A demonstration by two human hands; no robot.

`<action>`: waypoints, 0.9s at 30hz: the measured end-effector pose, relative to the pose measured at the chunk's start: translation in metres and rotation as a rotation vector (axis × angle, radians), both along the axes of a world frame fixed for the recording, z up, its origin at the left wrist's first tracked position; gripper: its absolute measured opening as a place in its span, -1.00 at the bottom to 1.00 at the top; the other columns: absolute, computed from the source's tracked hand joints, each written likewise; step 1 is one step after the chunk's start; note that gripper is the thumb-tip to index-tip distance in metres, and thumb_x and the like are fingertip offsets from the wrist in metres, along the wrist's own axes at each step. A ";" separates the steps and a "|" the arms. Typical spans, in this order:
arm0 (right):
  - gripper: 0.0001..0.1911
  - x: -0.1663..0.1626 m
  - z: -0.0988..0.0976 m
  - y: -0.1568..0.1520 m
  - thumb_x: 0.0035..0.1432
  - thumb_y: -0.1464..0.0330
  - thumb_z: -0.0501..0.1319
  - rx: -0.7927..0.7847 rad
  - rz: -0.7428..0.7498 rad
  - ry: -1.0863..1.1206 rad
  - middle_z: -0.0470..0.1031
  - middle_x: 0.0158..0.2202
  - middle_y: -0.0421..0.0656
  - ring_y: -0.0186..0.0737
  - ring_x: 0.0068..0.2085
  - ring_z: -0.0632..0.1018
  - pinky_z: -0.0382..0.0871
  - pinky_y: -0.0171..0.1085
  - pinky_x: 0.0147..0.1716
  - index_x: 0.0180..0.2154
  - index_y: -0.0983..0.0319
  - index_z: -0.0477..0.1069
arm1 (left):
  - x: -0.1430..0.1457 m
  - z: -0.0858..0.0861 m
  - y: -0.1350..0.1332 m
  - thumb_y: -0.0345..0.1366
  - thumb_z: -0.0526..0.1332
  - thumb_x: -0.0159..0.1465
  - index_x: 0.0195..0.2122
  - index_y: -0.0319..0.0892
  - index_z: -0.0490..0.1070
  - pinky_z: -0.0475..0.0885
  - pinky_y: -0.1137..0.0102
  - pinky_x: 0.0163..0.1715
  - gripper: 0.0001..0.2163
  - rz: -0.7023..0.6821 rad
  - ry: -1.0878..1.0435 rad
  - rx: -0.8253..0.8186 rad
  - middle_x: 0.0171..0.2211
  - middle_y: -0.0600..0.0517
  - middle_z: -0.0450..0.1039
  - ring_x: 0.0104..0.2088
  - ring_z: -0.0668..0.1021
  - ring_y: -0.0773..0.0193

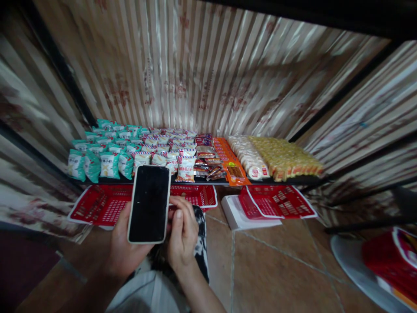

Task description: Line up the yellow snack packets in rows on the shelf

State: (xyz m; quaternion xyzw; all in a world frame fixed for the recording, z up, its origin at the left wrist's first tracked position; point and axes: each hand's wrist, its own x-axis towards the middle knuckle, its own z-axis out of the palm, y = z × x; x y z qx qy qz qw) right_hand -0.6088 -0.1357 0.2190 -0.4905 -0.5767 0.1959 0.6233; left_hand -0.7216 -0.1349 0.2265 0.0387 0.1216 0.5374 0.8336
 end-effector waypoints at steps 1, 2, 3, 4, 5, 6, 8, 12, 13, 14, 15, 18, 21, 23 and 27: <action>-0.68 0.000 -0.002 0.000 0.29 0.30 -0.06 -0.034 0.020 0.025 0.49 -0.18 -0.08 -0.18 -0.13 0.48 0.35 -0.13 -0.11 -0.17 0.21 0.44 | -0.002 -0.001 0.000 -0.13 -0.03 0.32 -0.15 -0.22 0.52 0.38 0.09 -0.01 -0.61 -0.001 0.020 -0.013 -0.19 -0.11 0.56 -0.19 0.59 0.08; -0.68 0.001 -0.004 0.000 0.29 0.29 -0.06 -0.068 0.031 0.054 0.48 -0.16 -0.08 -0.18 -0.13 0.48 0.35 -0.13 -0.11 -0.15 0.20 0.43 | -0.003 -0.002 -0.001 -0.12 -0.02 0.31 -0.14 -0.24 0.51 0.39 0.07 -0.04 -0.61 -0.001 0.038 -0.025 -0.19 -0.14 0.56 -0.20 0.59 0.06; -0.68 0.002 -0.005 0.001 0.29 0.28 -0.06 -0.091 0.028 0.081 0.47 -0.15 -0.09 -0.18 -0.11 0.47 0.33 -0.13 -0.09 -0.14 0.20 0.42 | -0.005 -0.002 -0.001 -0.11 -0.02 0.31 -0.14 -0.25 0.51 0.40 0.06 -0.05 -0.60 -0.001 0.053 -0.037 -0.19 -0.15 0.56 -0.20 0.59 0.04; -0.69 0.003 -0.006 0.001 0.29 0.27 -0.05 -0.098 0.012 0.103 0.46 -0.12 -0.09 -0.18 -0.08 0.46 0.32 -0.12 -0.07 -0.13 0.20 0.41 | -0.006 -0.002 -0.002 -0.11 -0.01 0.31 -0.13 -0.26 0.50 0.40 0.05 -0.06 -0.60 -0.001 0.063 -0.047 -0.19 -0.16 0.55 -0.20 0.59 0.03; -0.70 0.004 -0.007 0.002 0.29 0.26 -0.04 -0.095 -0.006 0.113 0.44 -0.09 -0.08 -0.16 -0.04 0.44 0.29 -0.10 -0.03 -0.13 0.20 0.41 | -0.006 -0.002 -0.003 -0.10 0.00 0.30 -0.12 -0.26 0.50 0.40 0.06 -0.07 -0.60 0.000 0.068 -0.053 -0.19 -0.17 0.55 -0.20 0.59 0.02; -0.71 0.005 -0.007 0.004 0.28 0.26 -0.04 -0.083 -0.024 0.117 0.42 -0.05 -0.08 -0.15 0.01 0.41 0.25 -0.08 0.00 -0.14 0.20 0.40 | -0.007 -0.001 -0.004 -0.10 0.00 0.30 -0.12 -0.26 0.49 0.41 0.06 -0.08 -0.60 0.001 0.068 -0.056 -0.19 -0.17 0.55 -0.19 0.58 0.01; -0.74 0.008 -0.006 0.007 0.27 0.26 -0.01 -0.046 -0.051 0.130 0.37 0.01 -0.06 -0.13 0.08 0.35 0.18 -0.04 0.06 -0.17 0.20 0.39 | -0.008 -0.002 -0.006 -0.09 0.02 0.29 -0.10 -0.25 0.48 0.41 0.07 -0.09 -0.61 0.011 0.060 -0.055 -0.18 -0.17 0.55 -0.17 0.58 0.00; -0.85 0.011 0.000 0.010 0.22 0.29 0.07 0.017 -0.073 0.234 0.34 0.04 -0.07 -0.12 0.08 0.35 0.18 -0.04 0.04 -0.23 0.19 0.34 | -0.009 -0.004 -0.008 -0.10 0.04 0.28 -0.11 -0.24 0.49 0.42 0.10 -0.10 -0.62 0.017 0.035 -0.045 -0.15 -0.17 0.54 -0.13 0.56 -0.03; -0.89 0.011 0.002 0.010 0.21 0.30 0.09 0.024 -0.078 0.253 0.34 0.03 -0.07 -0.13 0.06 0.37 0.19 -0.05 0.02 -0.26 0.19 0.32 | -0.010 -0.004 -0.008 -0.10 0.04 0.28 -0.11 -0.24 0.49 0.42 0.10 -0.10 -0.62 0.018 0.029 -0.041 -0.15 -0.17 0.54 -0.13 0.56 -0.03; -0.91 0.011 0.003 0.010 0.19 0.31 0.11 0.032 -0.085 0.263 0.35 0.03 -0.08 -0.14 0.04 0.38 0.21 -0.07 0.00 -0.30 0.19 0.31 | -0.010 -0.005 -0.008 -0.10 0.04 0.28 -0.11 -0.24 0.49 0.42 0.10 -0.10 -0.62 0.017 0.021 -0.036 -0.15 -0.17 0.54 -0.14 0.56 -0.03; -0.91 0.011 0.004 0.010 0.18 0.32 0.12 0.040 -0.095 0.264 0.36 0.01 -0.09 -0.14 0.02 0.39 0.22 -0.09 -0.02 -0.34 0.20 0.29 | -0.010 -0.005 -0.008 -0.10 0.03 0.28 -0.11 -0.23 0.49 0.41 0.09 -0.09 -0.63 0.016 0.011 -0.030 -0.15 -0.17 0.54 -0.14 0.56 -0.02; -0.88 0.011 0.005 0.008 0.17 0.32 0.15 0.051 -0.114 0.239 0.38 -0.01 -0.08 -0.15 -0.01 0.40 0.24 -0.11 -0.05 -0.40 0.21 0.26 | -0.010 -0.007 -0.008 -0.11 0.02 0.29 -0.10 -0.21 0.49 0.39 0.05 -0.06 -0.64 0.007 -0.008 -0.003 -0.13 -0.16 0.53 -0.14 0.56 -0.02; -0.86 0.011 0.004 0.007 0.19 0.29 0.11 0.031 -0.122 0.217 0.37 0.00 -0.07 -0.15 -0.01 0.41 0.26 -0.13 -0.08 -0.37 0.21 0.26 | -0.010 -0.010 -0.008 -0.12 0.03 0.29 -0.09 -0.19 0.49 0.38 0.05 -0.06 -0.64 0.002 -0.015 0.036 -0.11 -0.16 0.52 -0.12 0.56 -0.03; -0.84 0.011 0.005 0.007 0.21 0.26 0.09 0.018 -0.137 0.200 0.38 0.00 -0.06 -0.17 -0.04 0.42 0.27 -0.16 -0.12 -0.36 0.21 0.25 | -0.010 -0.011 -0.008 -0.11 0.04 0.28 -0.10 -0.19 0.50 0.39 0.04 -0.06 -0.65 -0.002 -0.018 0.049 -0.11 -0.17 0.52 -0.13 0.56 -0.04; -0.82 0.009 0.009 0.006 0.23 0.26 0.07 0.022 -0.135 0.170 0.39 -0.03 -0.06 -0.19 -0.07 0.43 0.28 -0.20 -0.16 -0.38 0.21 0.24 | -0.009 -0.009 -0.008 -0.16 0.03 0.30 -0.12 -0.18 0.51 0.37 0.01 -0.05 -0.68 0.001 0.010 -0.013 -0.13 -0.17 0.53 -0.15 0.57 -0.04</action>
